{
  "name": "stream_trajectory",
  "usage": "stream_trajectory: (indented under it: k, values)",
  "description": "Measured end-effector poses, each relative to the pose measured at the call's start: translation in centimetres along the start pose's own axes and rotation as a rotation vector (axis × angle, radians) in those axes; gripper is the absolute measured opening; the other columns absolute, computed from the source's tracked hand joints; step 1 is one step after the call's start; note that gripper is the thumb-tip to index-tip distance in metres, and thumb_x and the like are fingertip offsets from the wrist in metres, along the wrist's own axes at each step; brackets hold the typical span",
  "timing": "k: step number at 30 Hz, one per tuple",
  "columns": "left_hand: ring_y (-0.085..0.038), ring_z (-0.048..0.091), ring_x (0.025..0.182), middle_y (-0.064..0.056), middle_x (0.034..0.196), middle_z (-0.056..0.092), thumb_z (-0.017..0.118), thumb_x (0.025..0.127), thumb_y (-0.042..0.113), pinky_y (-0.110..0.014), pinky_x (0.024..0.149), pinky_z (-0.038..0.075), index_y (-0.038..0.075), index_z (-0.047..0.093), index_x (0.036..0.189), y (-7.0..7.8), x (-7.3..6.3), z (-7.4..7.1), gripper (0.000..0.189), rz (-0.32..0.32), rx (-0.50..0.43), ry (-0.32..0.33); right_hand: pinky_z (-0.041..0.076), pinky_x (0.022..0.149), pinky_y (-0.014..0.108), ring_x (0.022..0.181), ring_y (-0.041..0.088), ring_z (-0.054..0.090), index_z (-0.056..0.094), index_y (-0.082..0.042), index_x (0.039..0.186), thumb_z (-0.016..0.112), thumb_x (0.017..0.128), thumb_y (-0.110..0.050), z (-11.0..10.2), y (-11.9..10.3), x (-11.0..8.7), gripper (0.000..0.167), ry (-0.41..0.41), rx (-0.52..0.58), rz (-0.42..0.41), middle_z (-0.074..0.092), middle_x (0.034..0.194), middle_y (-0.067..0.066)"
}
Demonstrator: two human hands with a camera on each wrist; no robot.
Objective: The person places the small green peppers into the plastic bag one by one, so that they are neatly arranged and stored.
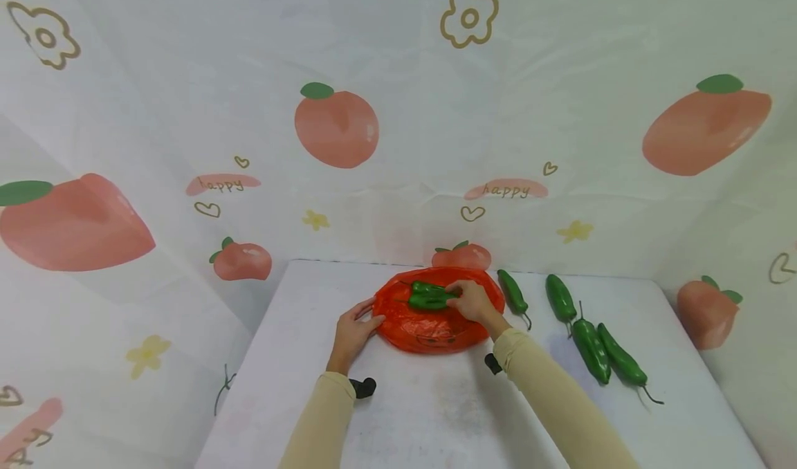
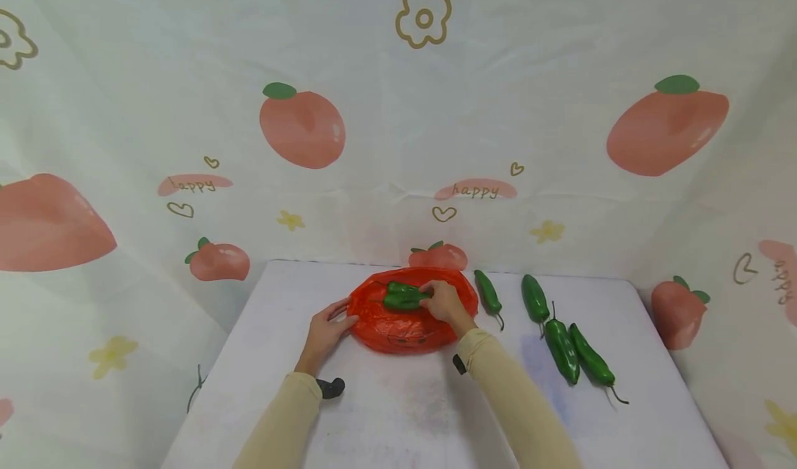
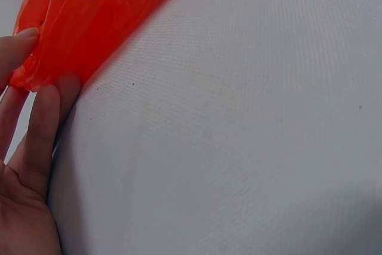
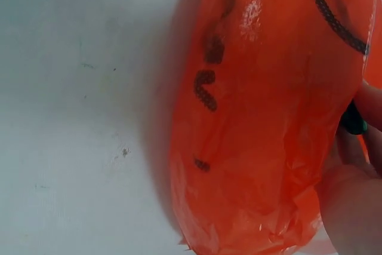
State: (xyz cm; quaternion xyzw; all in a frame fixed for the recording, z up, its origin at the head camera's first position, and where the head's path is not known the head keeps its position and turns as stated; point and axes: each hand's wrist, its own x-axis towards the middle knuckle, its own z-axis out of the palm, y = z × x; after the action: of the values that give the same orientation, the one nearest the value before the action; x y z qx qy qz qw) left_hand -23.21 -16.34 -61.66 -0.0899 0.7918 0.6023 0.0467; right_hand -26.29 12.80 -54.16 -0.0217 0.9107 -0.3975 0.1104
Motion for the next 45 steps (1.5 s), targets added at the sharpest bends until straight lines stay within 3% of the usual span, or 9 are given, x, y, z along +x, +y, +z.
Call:
stream_trajectory:
  k: [12,19,28,37,41,45]
  values:
    - [-0.016,0.074,0.097,-0.012,0.143,0.063,0.080,0.089,0.029,-0.030,0.086,0.063,0.022,0.065,0.138,0.0,0.0,0.2,0.052,-0.003,-0.046,-0.011,0.056,0.104,0.047,0.109,0.031,0.064,0.064,0.002,0.128,0.071,0.095,-0.013,0.2,-0.4,0.1,0.036,0.011,-0.045,0.077,0.069,0.122,0.019]
    - [-0.014,0.073,0.096,-0.010,0.144,0.063,0.080,0.089,0.029,-0.030,0.086,0.063,0.023,0.065,0.138,0.2,-0.1,0.2,0.052,0.000,-0.035,-0.013,0.055,0.106,0.048,0.111,0.031,0.062,0.062,0.002,0.129,0.070,0.096,-0.010,0.0,-0.1,0.1,0.037,0.020,-0.017,0.110,0.067,0.125,0.020]
    - [-0.016,0.073,0.097,-0.011,0.144,0.063,0.080,0.089,0.030,-0.030,0.087,0.063,0.022,0.065,0.138,0.2,-0.1,0.2,0.052,0.012,-0.019,-0.011,0.054,0.105,0.049,0.113,0.032,0.063,0.063,0.002,0.128,0.073,0.095,-0.019,-0.4,0.5,0.2,0.041,0.017,-0.045,0.058,0.069,0.124,0.020]
    - [-0.026,0.069,0.119,-0.010,0.145,0.062,0.079,0.089,0.033,-0.035,0.094,0.061,0.024,0.064,0.139,0.1,-0.2,0.2,0.053,0.021,0.010,-0.006,0.052,0.109,0.052,0.122,0.034,0.060,0.058,0.001,0.136,0.069,0.097,-0.029,-1.3,0.0,-0.3,0.050,-0.005,-0.073,0.000,0.064,0.136,0.019]
    - [-0.029,0.066,0.125,-0.010,0.144,0.063,0.079,0.089,0.035,-0.038,0.097,0.060,0.023,0.064,0.139,-0.2,-0.1,0.2,0.053,0.033,0.021,-0.004,0.050,0.111,0.053,0.126,0.034,0.059,0.055,0.000,0.139,0.067,0.098,-0.032,-1.4,-0.2,-0.4,0.053,0.011,-0.120,-0.055,0.062,0.140,0.018]
    - [-0.028,0.066,0.124,-0.010,0.144,0.063,0.080,0.088,0.036,-0.038,0.098,0.060,0.024,0.065,0.138,-0.4,0.1,0.2,0.053,0.034,0.025,-0.004,0.048,0.113,0.053,0.132,0.034,0.055,0.051,-0.001,0.143,0.068,0.098,-0.035,-1.4,-0.6,-0.8,0.059,0.030,-0.244,-0.116,0.058,0.144,0.018]
